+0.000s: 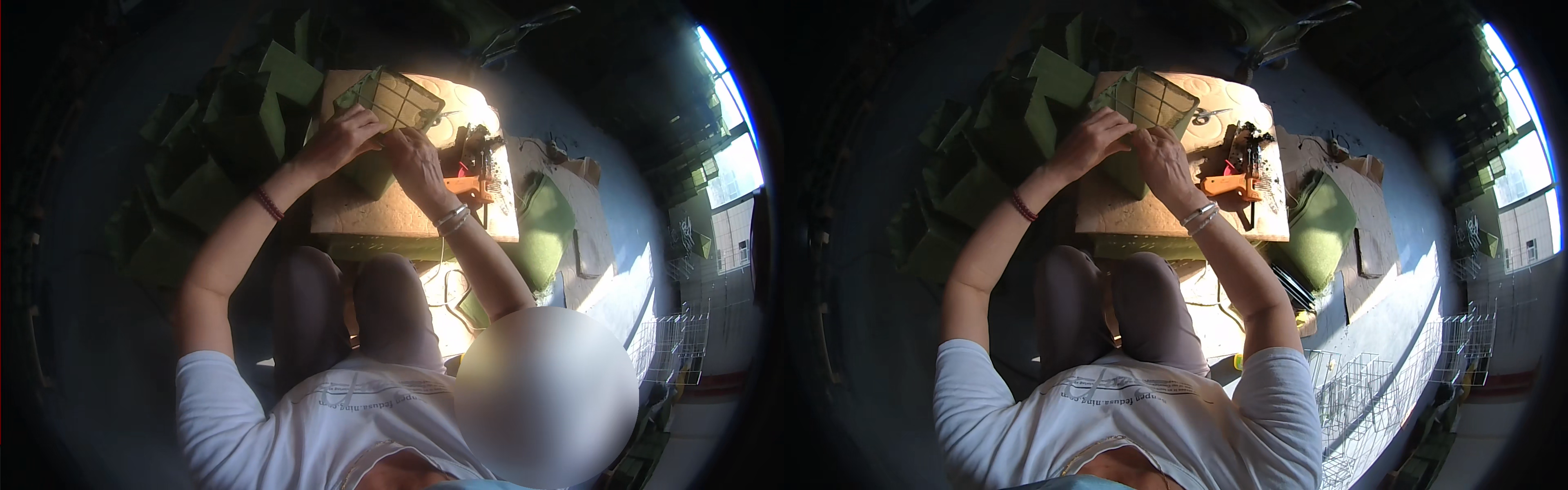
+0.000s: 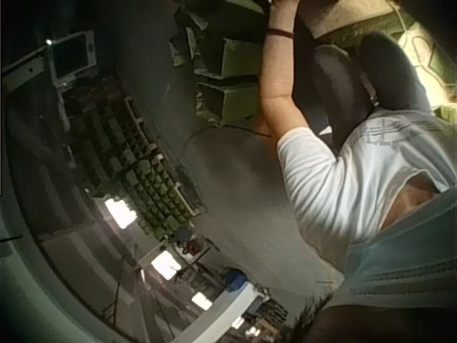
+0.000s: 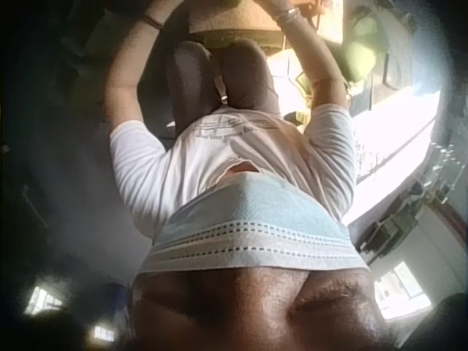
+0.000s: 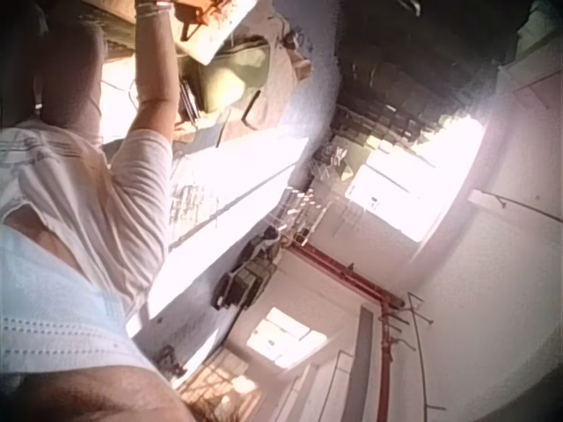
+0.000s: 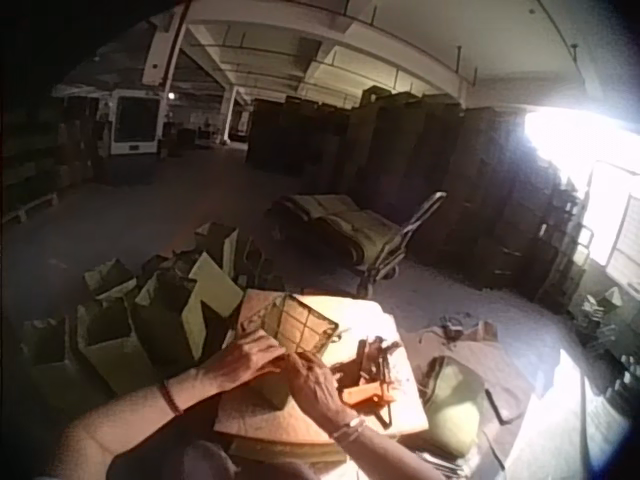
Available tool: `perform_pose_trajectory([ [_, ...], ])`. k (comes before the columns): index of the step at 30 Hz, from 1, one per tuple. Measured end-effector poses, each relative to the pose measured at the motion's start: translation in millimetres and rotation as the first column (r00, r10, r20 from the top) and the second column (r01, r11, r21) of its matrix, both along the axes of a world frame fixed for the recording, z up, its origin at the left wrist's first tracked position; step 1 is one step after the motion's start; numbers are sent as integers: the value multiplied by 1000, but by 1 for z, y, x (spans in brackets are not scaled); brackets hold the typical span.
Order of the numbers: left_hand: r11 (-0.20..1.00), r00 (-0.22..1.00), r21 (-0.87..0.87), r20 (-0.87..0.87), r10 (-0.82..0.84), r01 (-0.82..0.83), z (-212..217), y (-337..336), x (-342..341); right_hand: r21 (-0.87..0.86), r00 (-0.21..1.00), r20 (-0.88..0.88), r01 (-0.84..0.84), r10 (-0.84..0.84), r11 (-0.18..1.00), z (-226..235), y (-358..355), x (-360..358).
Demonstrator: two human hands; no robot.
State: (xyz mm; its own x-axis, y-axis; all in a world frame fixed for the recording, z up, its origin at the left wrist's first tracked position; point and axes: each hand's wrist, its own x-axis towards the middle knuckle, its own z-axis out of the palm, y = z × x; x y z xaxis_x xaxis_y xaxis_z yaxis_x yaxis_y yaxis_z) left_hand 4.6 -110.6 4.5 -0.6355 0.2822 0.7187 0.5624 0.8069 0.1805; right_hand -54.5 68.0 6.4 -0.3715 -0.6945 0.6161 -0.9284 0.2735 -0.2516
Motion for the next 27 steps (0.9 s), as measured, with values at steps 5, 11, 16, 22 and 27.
perform_pose_trajectory([
  [5, 986, 982, -62, 124, -145, 153, 3, -19, -25, 63, 995, -41, -88, 91, 994, 1, -9, -8],
  [11, 998, 998, 5, 20, -63, 63, 21, 2, -2, -108, 998, -31, -60, 57, 992, 25, 17, 0],
  [16, 996, 993, 34, 73, -90, 88, 1, 17, -4, 62, 993, -50, -104, 107, 993, 8, 22, -4],
  [22, 988, 948, 47, 278, -157, 150, 6, 1, -19, 108, 989, 94, -122, 112, 987, 22, 17, -9],
  [27, 994, 993, 108, 113, -25, 13, -3, 18, -8, -168, 961, 230, 192, -151, 967, 50, 19, -44],
])
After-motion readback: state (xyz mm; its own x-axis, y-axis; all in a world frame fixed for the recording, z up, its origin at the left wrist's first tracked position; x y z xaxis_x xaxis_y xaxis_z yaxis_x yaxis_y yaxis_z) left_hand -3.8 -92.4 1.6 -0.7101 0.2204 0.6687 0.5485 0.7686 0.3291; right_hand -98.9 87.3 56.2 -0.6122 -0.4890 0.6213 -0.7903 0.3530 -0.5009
